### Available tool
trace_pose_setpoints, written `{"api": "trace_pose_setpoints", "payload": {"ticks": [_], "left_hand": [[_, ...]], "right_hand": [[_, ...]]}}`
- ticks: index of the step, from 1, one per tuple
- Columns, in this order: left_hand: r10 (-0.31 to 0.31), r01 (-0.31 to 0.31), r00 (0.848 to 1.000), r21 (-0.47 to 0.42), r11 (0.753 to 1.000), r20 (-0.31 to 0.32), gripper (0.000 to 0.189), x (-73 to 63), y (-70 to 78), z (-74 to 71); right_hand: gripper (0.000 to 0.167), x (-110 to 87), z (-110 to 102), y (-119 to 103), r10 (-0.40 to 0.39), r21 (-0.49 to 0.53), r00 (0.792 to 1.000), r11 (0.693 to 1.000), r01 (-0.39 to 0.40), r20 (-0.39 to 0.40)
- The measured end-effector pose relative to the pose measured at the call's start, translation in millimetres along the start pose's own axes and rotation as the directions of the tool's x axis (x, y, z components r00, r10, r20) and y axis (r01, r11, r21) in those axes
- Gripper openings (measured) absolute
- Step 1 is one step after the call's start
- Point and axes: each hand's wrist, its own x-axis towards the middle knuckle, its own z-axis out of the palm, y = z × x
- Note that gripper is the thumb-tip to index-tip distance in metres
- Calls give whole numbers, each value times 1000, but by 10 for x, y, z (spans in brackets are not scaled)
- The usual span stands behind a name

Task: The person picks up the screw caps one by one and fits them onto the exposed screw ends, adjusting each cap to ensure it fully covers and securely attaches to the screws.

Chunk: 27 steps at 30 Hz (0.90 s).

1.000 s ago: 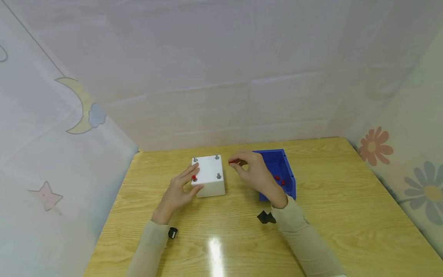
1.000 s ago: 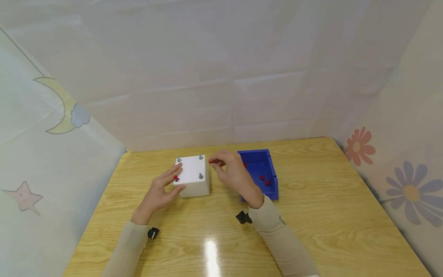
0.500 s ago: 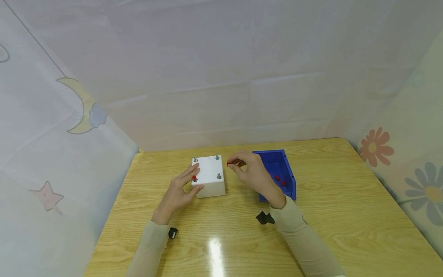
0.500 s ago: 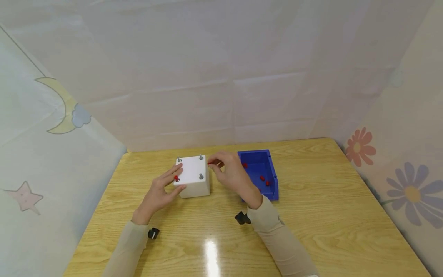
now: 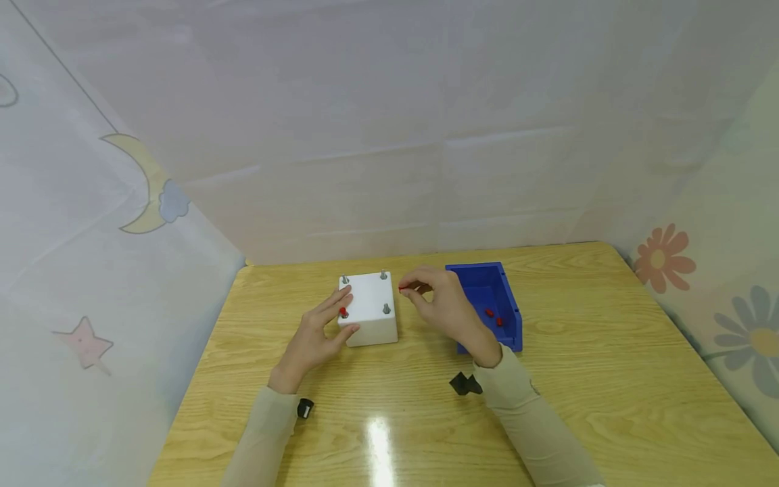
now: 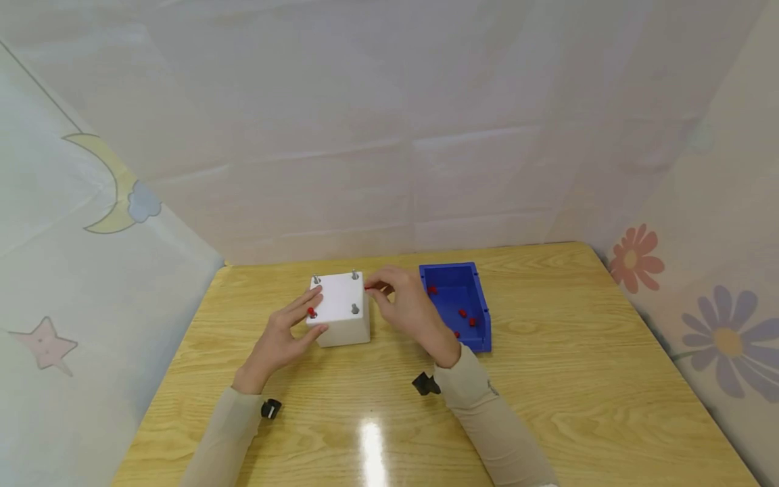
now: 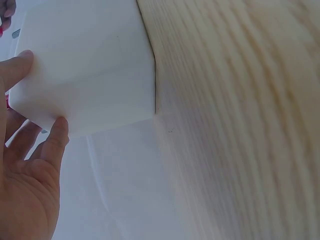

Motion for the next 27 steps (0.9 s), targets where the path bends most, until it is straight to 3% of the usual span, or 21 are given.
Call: {"api": "trace_pose_setpoints", "payload": {"ticks": [18,27], "left_hand": [[20,-20,1000,-1,1000,-11,63,5,-8,5],[-10,10,1000,2,1000,2,62,-5,3,0]], "right_hand": [[11,9,53,35,-18,17,1000,1000,18,-7],[11,5,82,44,-31,14,999,999,31,-8]]}}
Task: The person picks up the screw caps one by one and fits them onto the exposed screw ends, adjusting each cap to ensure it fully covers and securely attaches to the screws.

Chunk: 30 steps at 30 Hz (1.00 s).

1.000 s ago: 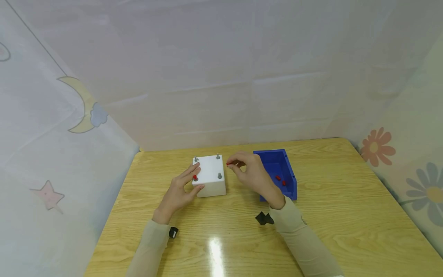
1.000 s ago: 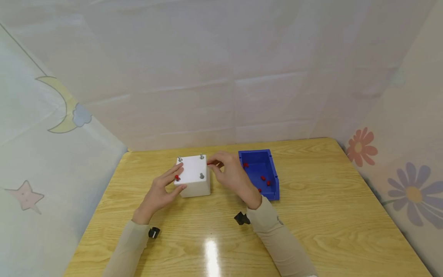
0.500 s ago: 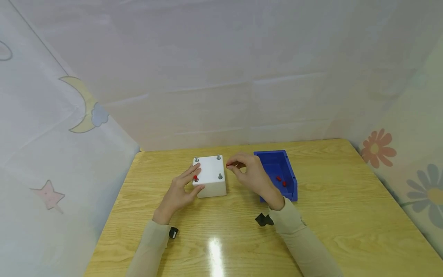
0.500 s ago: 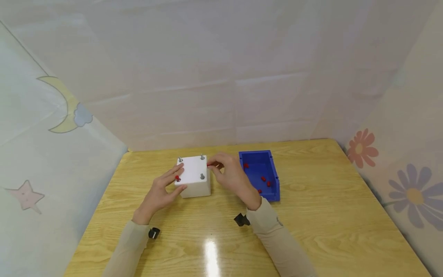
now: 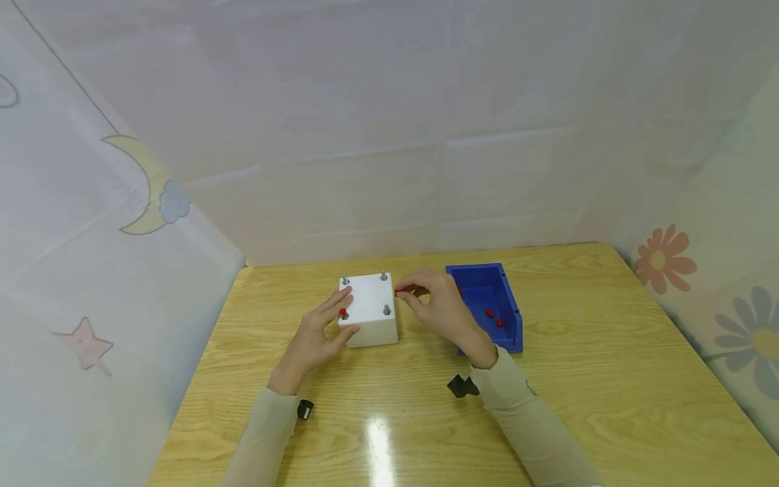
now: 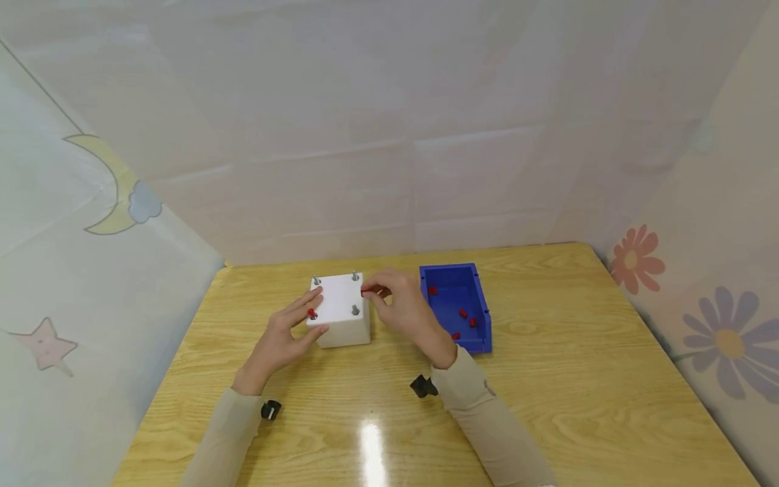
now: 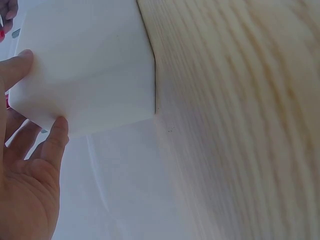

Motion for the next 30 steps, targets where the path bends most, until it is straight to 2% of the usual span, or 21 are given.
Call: {"api": "trace_pose_setpoints", "payload": {"ticks": [6,18,30], "left_hand": [[-25,25,1000,-4,1000,10,62,-3,30,-13],[-12,12,1000,-6,1000,1,62,4,9,-4],[-19,19,1000,-14,1000,9,62,3,7,-6]], "right_hand": [[11,-5,14,12,-6,4,1000,1000,6,-3],[9,12,75,73,-47,21,999,999,47,-1],[11,18,108,75,-47,16,999,999,47,21]]}}
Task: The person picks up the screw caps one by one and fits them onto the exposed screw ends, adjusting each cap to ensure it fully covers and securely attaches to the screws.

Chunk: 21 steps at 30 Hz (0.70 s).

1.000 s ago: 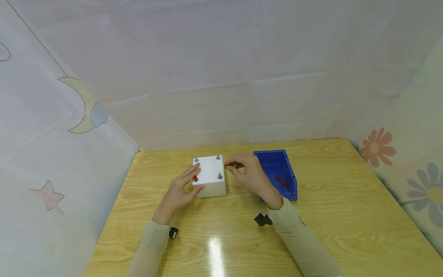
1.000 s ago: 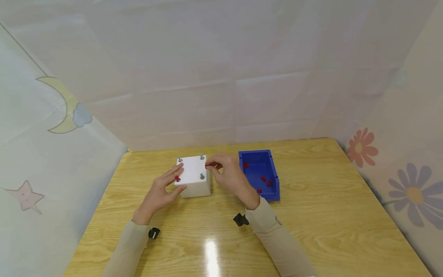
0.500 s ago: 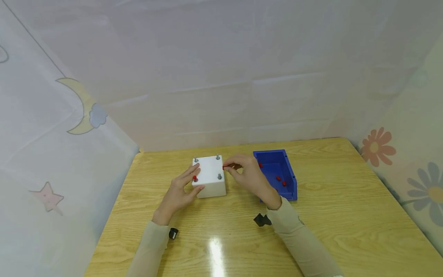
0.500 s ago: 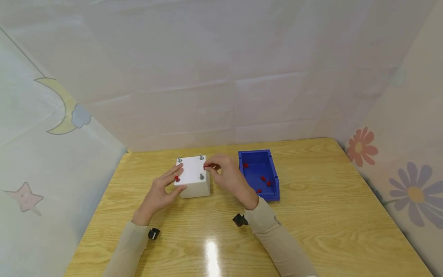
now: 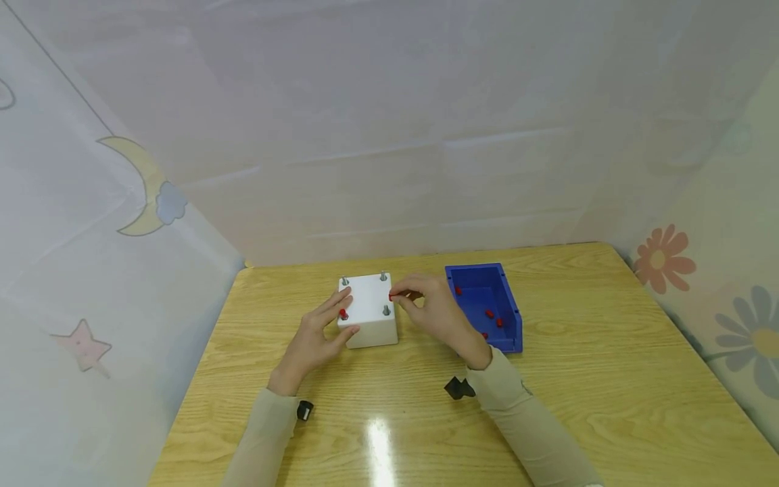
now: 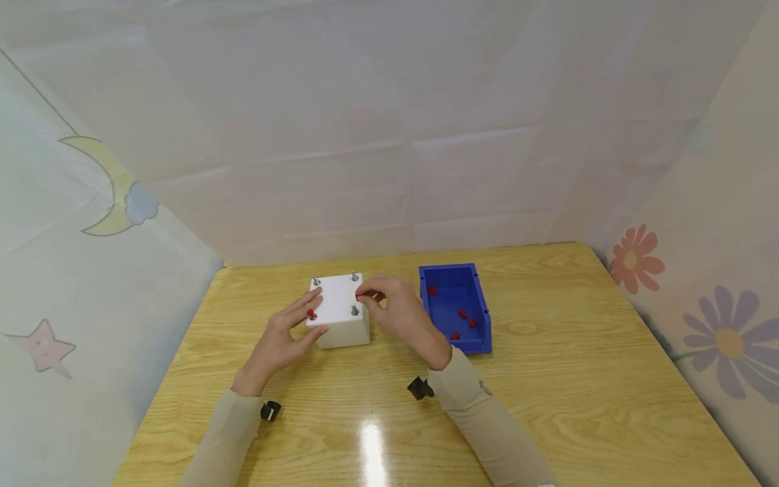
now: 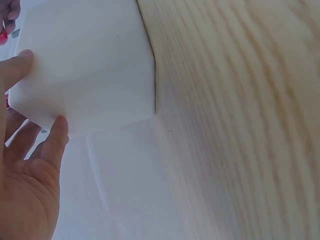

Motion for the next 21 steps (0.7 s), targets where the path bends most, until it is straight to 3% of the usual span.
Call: {"api": "trace_pose_setpoints", "payload": {"ticks": [21], "left_hand": [[3,-3,1000,-11,1000,-6,61,-4,-32,23]], "right_hand": [[12,-8,49,37,-10,18,1000,1000,9,20]]}}
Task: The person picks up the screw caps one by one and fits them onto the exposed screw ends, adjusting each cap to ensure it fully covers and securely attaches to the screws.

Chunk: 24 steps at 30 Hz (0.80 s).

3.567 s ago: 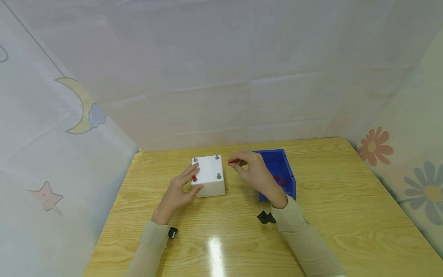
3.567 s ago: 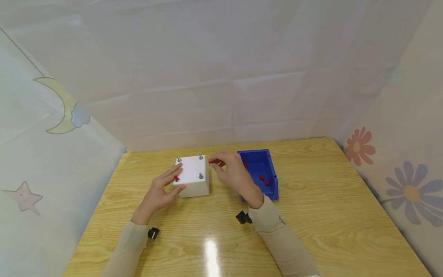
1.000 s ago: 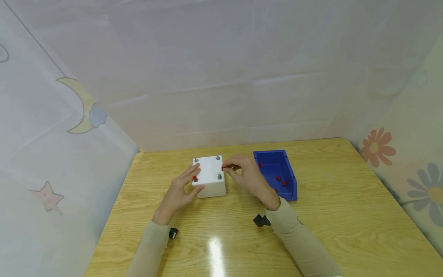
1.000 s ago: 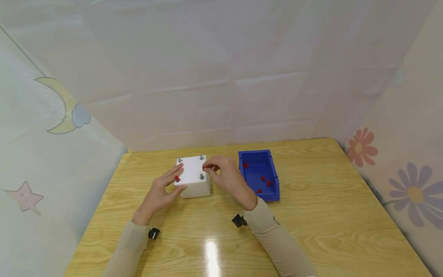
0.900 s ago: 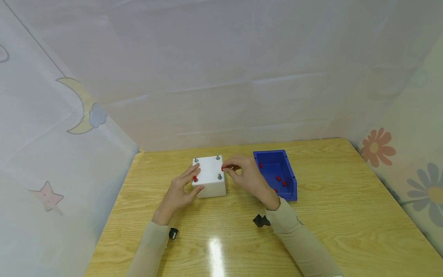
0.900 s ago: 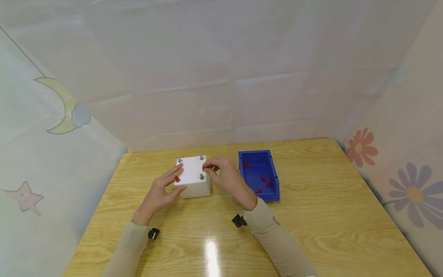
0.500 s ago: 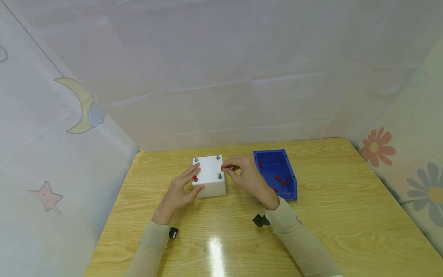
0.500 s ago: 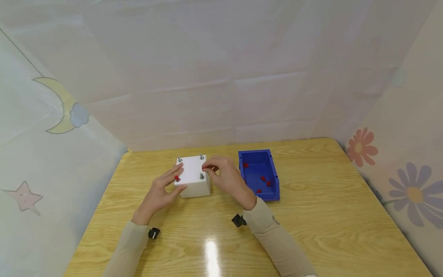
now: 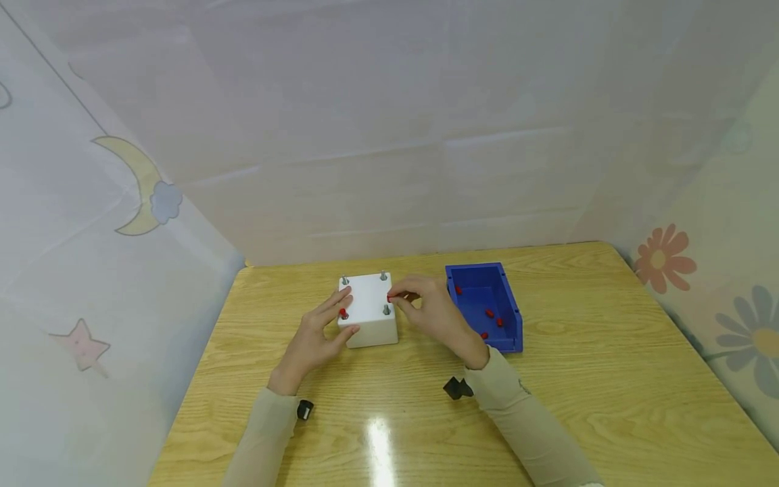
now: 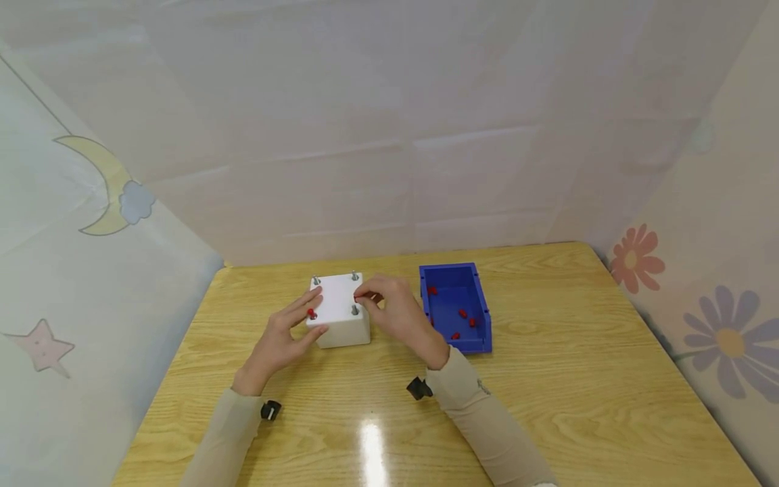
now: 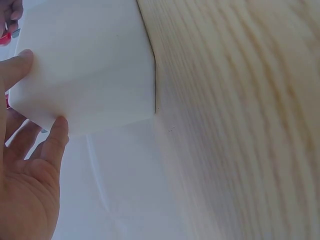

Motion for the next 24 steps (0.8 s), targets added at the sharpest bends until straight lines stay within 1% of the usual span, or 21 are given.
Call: {"api": "trace_pose_setpoints", "payload": {"ticks": [4,11,17,24], "left_hand": [[8,-8,1000,-1,1000,-3,62,3,1,3],[0,0,1000,-5,1000,-1,62,3,7,1],[8,-8,1000,-1,1000,-7,63,0,9,5],[22,-22,1000,7,1000,-14,62,2,-7,7]], "right_hand": [[11,-2,10,6,-6,0,1000,1000,6,-2],[9,1,12,-25,14,4,1000,1000,-14,13],[10,3,13,-57,27,11,999,1000,-27,21],[9,-1,35,-45,27,7,999,1000,-27,24]]}}
